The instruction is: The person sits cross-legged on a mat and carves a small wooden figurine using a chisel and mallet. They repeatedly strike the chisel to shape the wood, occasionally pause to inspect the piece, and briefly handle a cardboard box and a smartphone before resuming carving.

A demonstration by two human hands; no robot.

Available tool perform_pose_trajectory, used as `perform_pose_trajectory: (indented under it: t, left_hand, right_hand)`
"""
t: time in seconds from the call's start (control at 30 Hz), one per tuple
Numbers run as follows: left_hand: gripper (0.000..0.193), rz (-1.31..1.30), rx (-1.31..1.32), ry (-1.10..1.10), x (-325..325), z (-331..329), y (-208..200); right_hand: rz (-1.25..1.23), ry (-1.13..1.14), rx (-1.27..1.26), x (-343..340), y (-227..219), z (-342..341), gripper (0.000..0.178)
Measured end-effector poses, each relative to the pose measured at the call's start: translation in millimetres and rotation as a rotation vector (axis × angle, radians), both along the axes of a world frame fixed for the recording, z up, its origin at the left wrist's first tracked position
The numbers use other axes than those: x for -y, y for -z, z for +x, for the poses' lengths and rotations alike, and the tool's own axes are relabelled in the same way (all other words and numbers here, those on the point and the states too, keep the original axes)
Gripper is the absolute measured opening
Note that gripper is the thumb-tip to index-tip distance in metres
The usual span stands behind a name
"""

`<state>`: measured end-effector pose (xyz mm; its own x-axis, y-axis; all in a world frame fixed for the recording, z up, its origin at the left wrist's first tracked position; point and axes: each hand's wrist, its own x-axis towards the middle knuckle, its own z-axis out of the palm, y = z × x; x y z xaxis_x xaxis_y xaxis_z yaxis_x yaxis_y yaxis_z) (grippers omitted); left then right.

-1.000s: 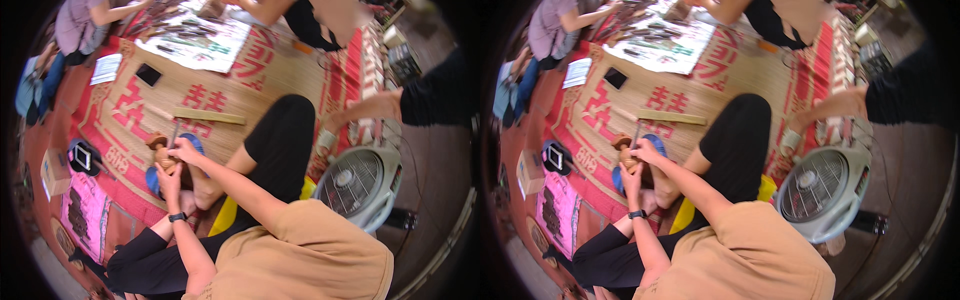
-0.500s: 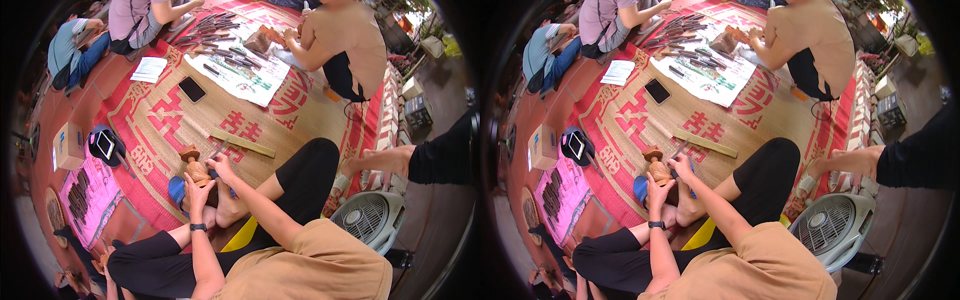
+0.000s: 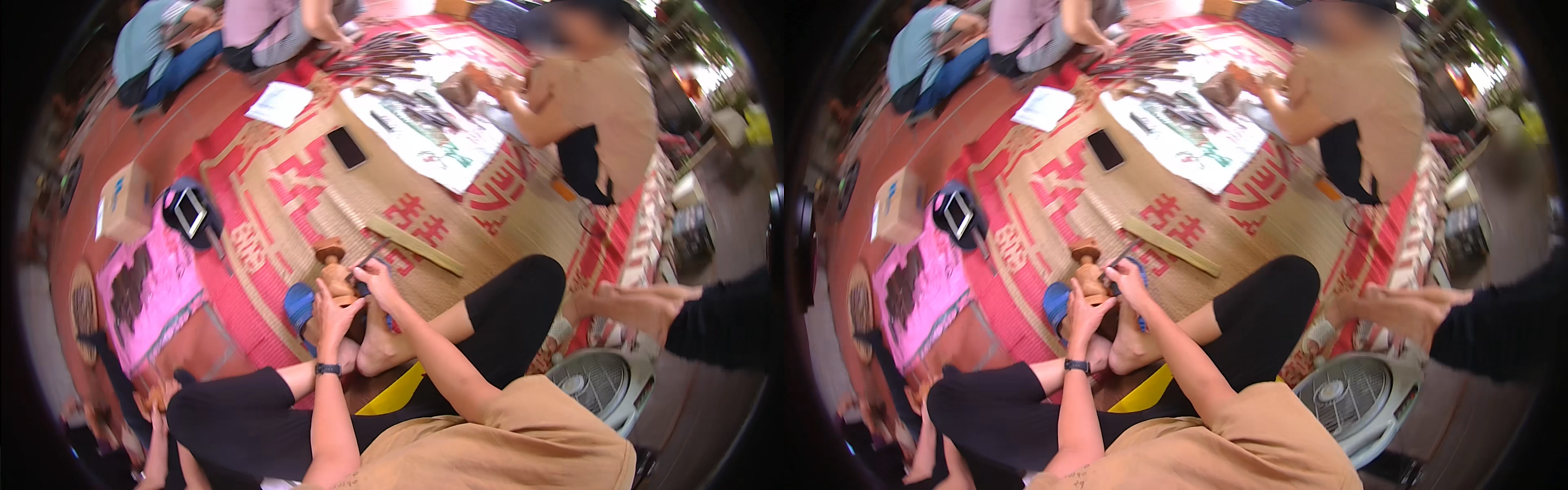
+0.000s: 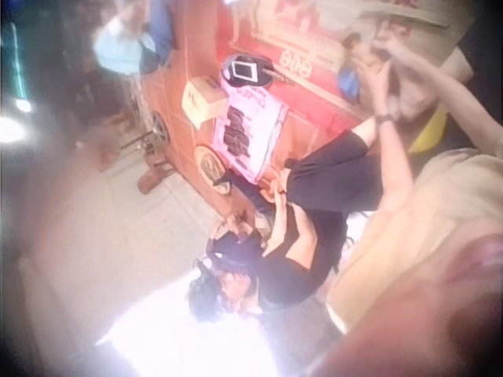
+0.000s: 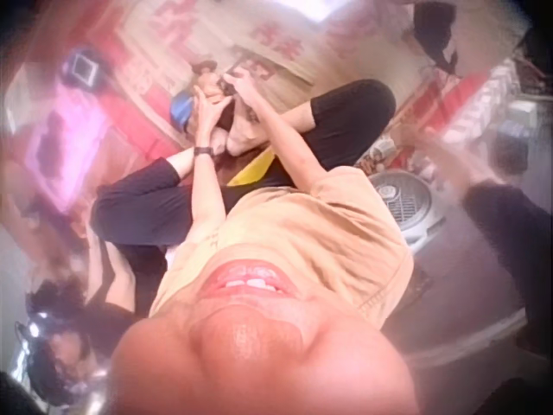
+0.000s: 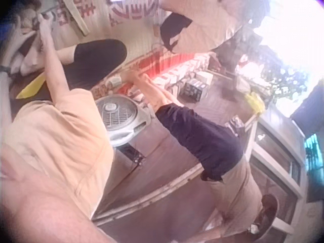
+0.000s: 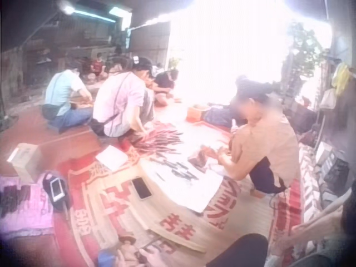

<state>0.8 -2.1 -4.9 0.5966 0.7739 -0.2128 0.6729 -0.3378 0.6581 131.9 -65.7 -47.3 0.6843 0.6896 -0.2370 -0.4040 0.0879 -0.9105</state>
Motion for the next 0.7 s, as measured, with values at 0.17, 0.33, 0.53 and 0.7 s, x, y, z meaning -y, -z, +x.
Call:
perform_pose_trajectory:
  t: [0.17, 0.33, 0.53, 0.7]
  left_hand:
    - [0.121, 0.047, 0.06, 0.004, 5.6, 2.1, -1.2]
    - [0.121, 0.007, 0.046, -0.047, 4.2, -2.2, -8.6]
    - [0.119, -0.021, 0.023, -0.073, 6.3, -5.0, -10.0]
    - [0.119, 0.001, 0.032, -0.057, 6.7, -0.3, -9.2]
  right_hand:
    - [-0.02, -0.05, -0.051, 13.5, -1.4, 3.2, 0.013]
    - [-0.077, -0.117, -0.011, 7.8, 3.6, 5.8, 0.015]
    - [-0.005, -0.112, -0.106, 12.7, 3.7, 3.2, 0.009]
    - [-0.065, -0.124, -0.042, 6.8, 11.2, 11.9, 0.009]
